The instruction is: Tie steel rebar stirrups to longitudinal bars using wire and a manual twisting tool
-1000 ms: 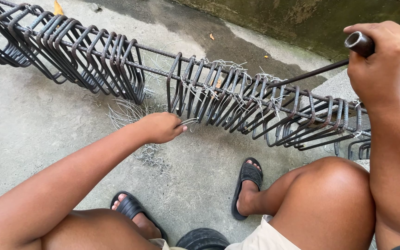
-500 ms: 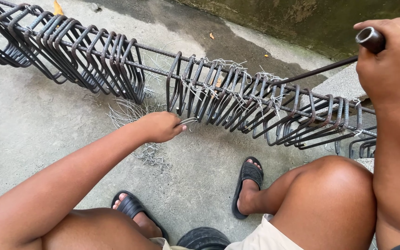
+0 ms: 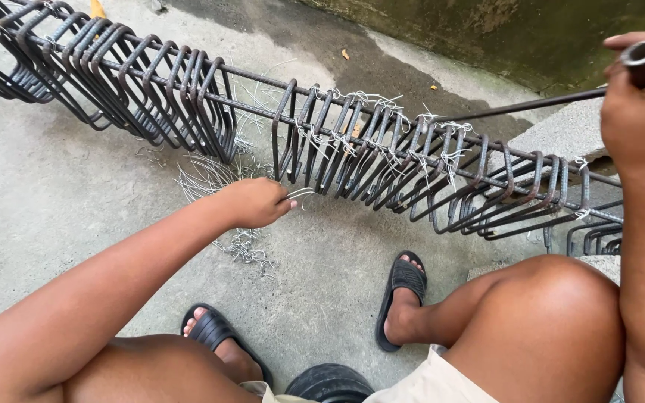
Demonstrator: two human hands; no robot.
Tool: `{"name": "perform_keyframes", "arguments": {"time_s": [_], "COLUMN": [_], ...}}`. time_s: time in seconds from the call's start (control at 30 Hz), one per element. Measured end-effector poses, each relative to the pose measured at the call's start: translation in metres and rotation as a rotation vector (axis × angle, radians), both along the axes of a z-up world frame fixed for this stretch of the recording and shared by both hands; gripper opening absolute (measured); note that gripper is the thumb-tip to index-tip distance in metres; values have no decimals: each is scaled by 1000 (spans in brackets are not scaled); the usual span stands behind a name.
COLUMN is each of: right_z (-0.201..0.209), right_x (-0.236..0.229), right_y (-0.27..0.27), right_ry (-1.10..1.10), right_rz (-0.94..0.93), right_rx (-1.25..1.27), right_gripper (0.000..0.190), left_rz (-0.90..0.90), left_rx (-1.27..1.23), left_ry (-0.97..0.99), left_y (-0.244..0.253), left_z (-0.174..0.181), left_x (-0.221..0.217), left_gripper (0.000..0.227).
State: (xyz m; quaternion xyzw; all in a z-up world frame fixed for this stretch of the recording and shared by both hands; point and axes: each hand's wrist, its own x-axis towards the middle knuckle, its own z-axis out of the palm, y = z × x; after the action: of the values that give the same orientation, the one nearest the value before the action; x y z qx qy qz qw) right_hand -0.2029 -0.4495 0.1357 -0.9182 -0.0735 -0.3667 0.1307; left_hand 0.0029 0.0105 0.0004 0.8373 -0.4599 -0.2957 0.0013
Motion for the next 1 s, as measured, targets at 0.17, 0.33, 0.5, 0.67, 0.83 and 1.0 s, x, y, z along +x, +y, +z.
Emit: {"name": "perform_keyframes", "arguments": {"time_s": [0.17,0.33,0.5,0.67,0.83,1.0], "right_z": [7,6,8,34,47,43], "right_x": [-9,-9,-3,-9,-16,-16], "right_y": [21,17,25,64,72,71], "right_ry": [47,19,65,131,233,216], "right_rz": [-208,-162,-171,-49,-11,-120], "right_rx": [-71,-130,-274,-336,-266,-403], "right_gripper": [18,19,22,28,27,28], "left_rz": [-1,2,-19,-20,-12,4], "left_rx": [-17,-38,-43,-29,-2,-30], "left_ry": [-22,-42,-59,-44,-28,-48], "left_y": [-3,-10,-10,-10,-4,-3], "left_z": [-3,-2,-13,-7,-13,-13], "left_x": [0,-2,3,0,1,3], "left_gripper": [50,50,50,50,51,50]}}
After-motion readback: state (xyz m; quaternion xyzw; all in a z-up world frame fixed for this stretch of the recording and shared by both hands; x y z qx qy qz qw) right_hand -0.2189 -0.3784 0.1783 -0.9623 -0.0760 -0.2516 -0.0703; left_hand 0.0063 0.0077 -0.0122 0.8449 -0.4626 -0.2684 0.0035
